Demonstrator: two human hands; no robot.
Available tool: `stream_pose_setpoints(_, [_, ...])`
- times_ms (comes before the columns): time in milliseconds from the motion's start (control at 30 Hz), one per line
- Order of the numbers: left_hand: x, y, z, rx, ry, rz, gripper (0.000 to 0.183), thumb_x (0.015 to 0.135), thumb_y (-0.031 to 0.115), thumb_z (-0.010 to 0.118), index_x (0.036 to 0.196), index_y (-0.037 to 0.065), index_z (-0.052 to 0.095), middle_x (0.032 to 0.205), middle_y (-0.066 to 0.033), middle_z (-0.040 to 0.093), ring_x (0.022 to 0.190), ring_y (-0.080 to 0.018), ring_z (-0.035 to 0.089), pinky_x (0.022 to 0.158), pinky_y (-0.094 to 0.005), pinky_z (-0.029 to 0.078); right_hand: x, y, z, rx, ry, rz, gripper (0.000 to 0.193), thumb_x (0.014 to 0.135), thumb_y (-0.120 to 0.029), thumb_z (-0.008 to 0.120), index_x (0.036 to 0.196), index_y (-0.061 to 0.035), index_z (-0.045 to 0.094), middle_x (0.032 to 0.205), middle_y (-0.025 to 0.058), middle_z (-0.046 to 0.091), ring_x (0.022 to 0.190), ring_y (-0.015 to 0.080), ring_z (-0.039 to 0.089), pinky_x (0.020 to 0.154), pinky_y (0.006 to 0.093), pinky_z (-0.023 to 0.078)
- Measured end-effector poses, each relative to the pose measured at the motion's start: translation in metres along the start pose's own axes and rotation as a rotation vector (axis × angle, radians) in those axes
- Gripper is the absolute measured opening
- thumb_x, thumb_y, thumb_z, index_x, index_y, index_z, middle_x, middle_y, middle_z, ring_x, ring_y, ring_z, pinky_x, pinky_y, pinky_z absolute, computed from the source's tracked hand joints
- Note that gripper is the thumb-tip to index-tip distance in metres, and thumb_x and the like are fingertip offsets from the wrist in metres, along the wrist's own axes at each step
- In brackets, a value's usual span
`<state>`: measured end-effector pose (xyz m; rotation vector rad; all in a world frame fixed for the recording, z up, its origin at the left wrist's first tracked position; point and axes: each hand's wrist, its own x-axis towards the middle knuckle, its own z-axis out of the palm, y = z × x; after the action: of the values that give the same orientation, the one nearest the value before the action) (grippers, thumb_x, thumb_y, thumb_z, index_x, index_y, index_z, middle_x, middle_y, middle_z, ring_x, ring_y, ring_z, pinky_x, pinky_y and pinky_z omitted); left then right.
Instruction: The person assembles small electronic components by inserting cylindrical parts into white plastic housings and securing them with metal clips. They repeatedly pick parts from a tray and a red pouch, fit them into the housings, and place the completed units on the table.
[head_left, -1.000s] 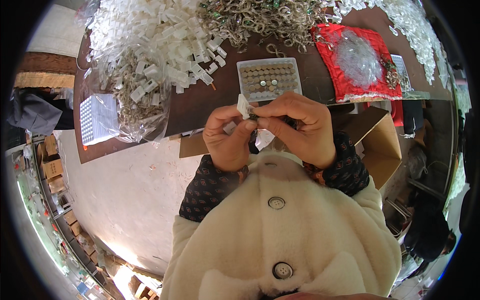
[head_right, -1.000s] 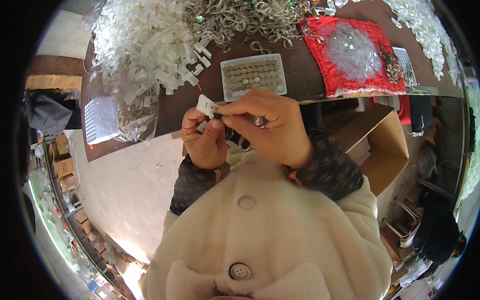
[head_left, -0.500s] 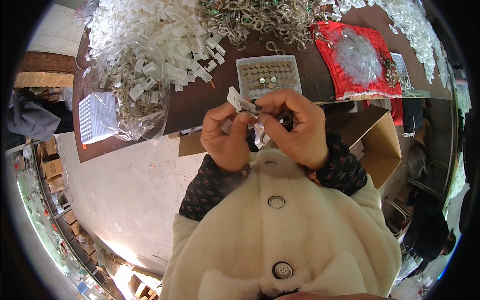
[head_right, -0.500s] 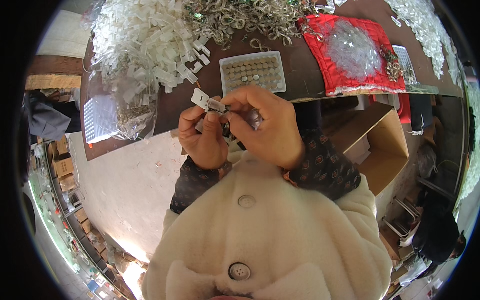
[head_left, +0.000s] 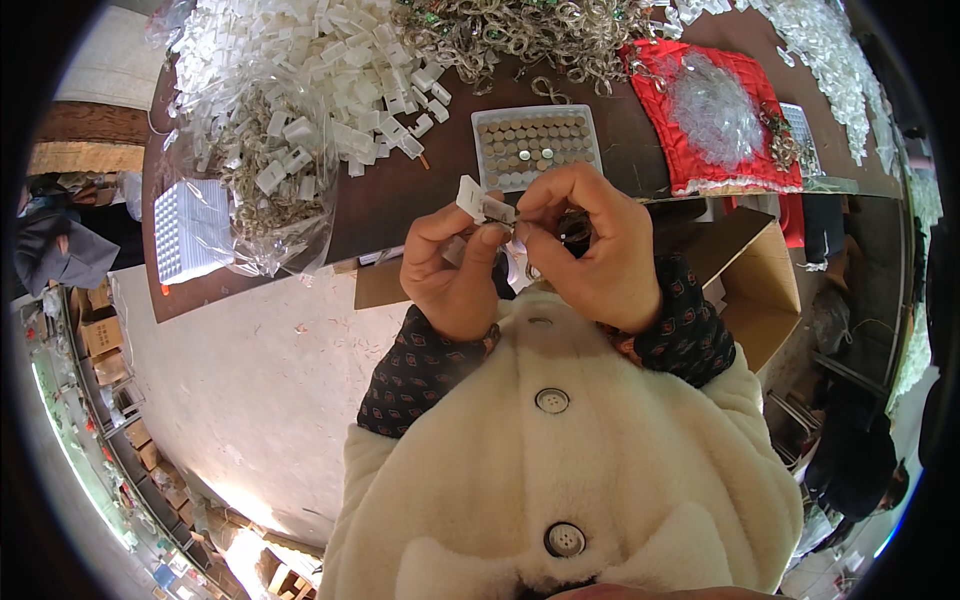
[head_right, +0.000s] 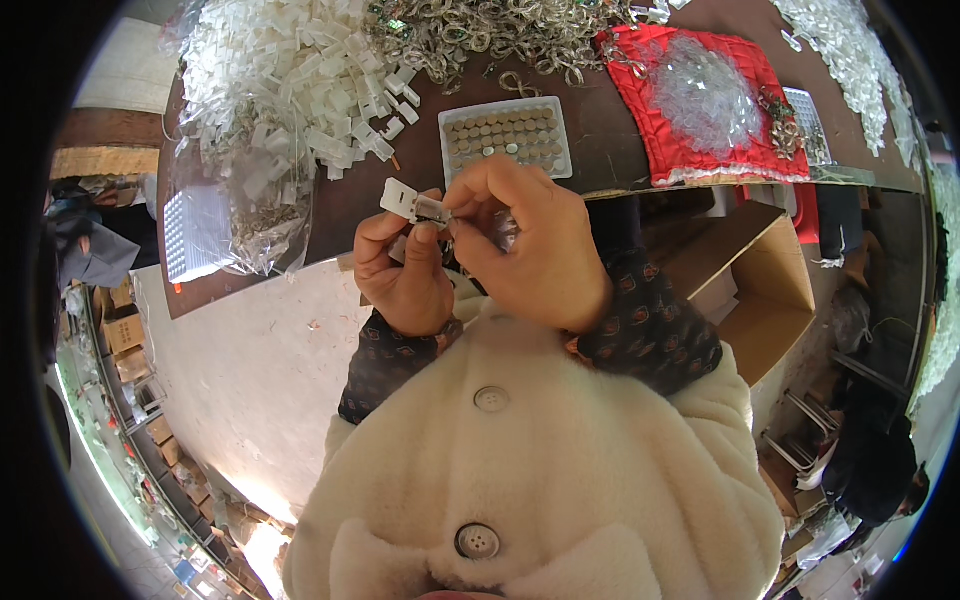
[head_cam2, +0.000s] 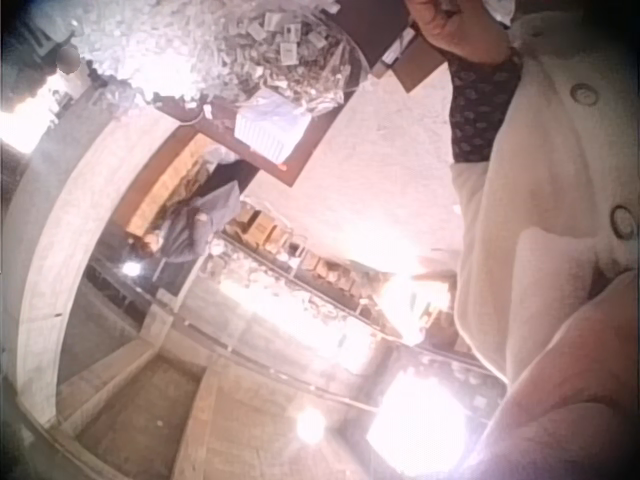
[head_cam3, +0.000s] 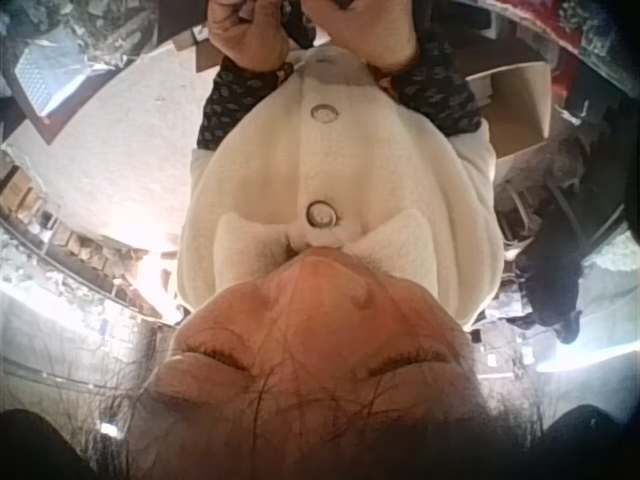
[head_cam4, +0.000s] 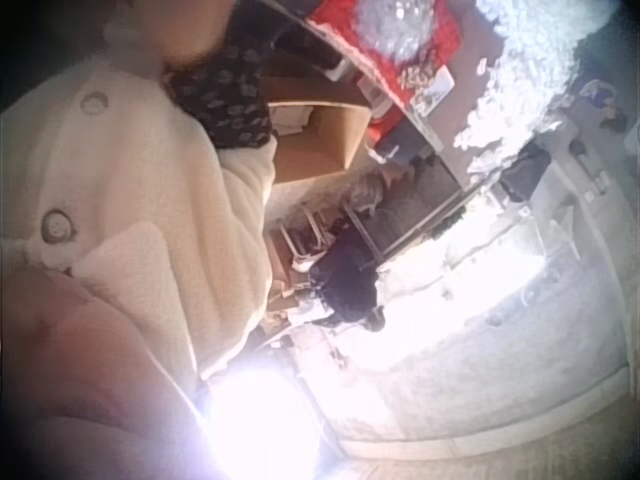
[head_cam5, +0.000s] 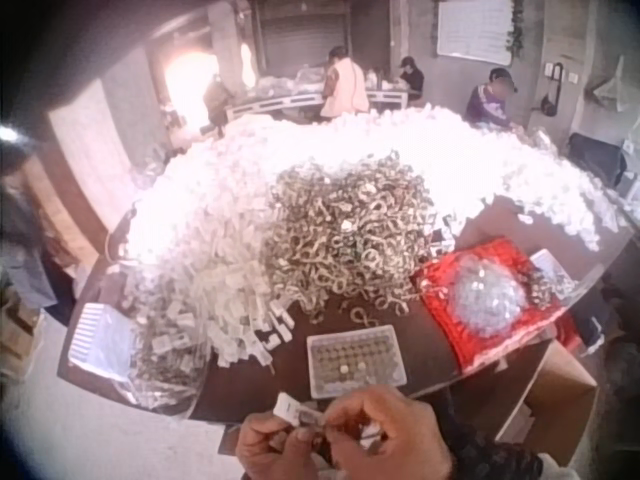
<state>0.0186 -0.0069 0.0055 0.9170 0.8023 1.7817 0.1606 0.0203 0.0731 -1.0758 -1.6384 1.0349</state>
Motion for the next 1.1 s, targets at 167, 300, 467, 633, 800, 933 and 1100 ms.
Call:
stream_pose_setpoints(167, [0.001,0.003,-0.001,-0.138,0.011,-0.107,0.017,0.093,0.003,0.065,0.109,0.002,0.057,0.111,-0.0191,0.068,0.096,-0.0202,0.067,0.082,-0.0326,0.056,0.002,0.008,-0.001,0.229,-0.054,0.102,0.018,0.086,0.004,0.069,0.099,-0.0026,0.058,0.09,0.0011,0.063,0.081,0.0062,0.06,0.072,0.0225,0.049])
stream_pose_setpoints(300, [0.001,0.002,-0.002,-0.275,0.055,-0.224,0.016,0.095,0.008,0.065,0.109,0.004,0.058,0.11,-0.0155,0.068,0.093,-0.0175,0.066,0.081,-0.0296,0.054,0.002,0.02,0.007,0.393,-0.088,0.167,0.02,0.086,0.004,0.069,0.103,-0.0025,0.06,0.091,0.0026,0.065,0.082,0.0087,0.062,0.073,0.0242,0.05])
stream_pose_setpoints(467, [0.0,-0.004,-0.003,-0.26,0.074,-0.264,0.014,0.096,0.01,0.063,0.108,0.005,0.059,0.108,-0.0115,0.068,0.09,-0.0129,0.065,0.072,-0.0236,0.052,-0.006,0.024,0.011,-0.04,-0.025,-0.12,0.027,0.08,0.004,0.073,0.106,-0.0047,0.069,0.091,0.0084,0.067,0.082,0.0192,0.065,0.073,0.0285,0.052])
stream_pose_setpoints(633, [0.0,-0.002,-0.015,-0.19,0.041,-0.416,0.015,0.099,0.015,0.06,0.111,0.006,0.058,0.111,-0.0103,0.067,0.084,-0.0075,0.064,0.047,-0.0158,0.036,-0.013,0.032,0.001,-0.169,-0.044,-0.164,0.024,0.081,0.002,0.072,0.105,-0.0032,0.07,0.096,0.0088,0.067,0.093,0.0237,0.066,0.078,0.0327,0.052])
stream_pose_setpoints(800, [-0.001,-0.001,-0.026,-0.131,0.127,-0.523,0.018,0.1,0.019,0.059,0.113,0.007,0.056,0.113,-0.0107,0.067,0.077,-0.0061,0.062,0.041,-0.0151,0.031,-0.005,0.059,-0.026,-0.31,0.179,0.077,0.02,0.084,0.001,0.07,0.102,-0.0066,0.072,0.093,0.0104,0.068,0.091,0.0238,0.067,0.076,0.0345,0.054])
stream_pose_setpoints(933, [-0.001,-0.007,-0.029,-0.176,0.057,-0.536,0.017,0.1,0.019,0.059,0.113,0.007,0.057,0.114,-0.0115,0.067,0.077,-0.0057,0.062,0.042,-0.0152,0.033,0.004,0.079,-0.031,-0.478,0.149,-0.133,0.019,0.081,0.001,0.071,0.097,-0.0079,0.071,0.092,0.0081,0.068,0.087,0.027,0.065,0.073,0.0357,0.054])
stream_pose_setpoints(1100, [-0.003,-0.01,-0.028,-0.182,0.06,-0.585,0.017,0.1,0.018,0.059,0.112,0.006,0.058,0.115,-0.0128,0.067,0.079,-0.0061,0.063,0.043,-0.0148,0.035,0.014,0.088,-0.023,-0.613,0.126,-0.256,0.018,0.076,-0.003,0.073,0.092,-0.0107,0.069,0.087,0.004,0.065,0.082,0.0274,0.063,0.07,0.038,0.053])
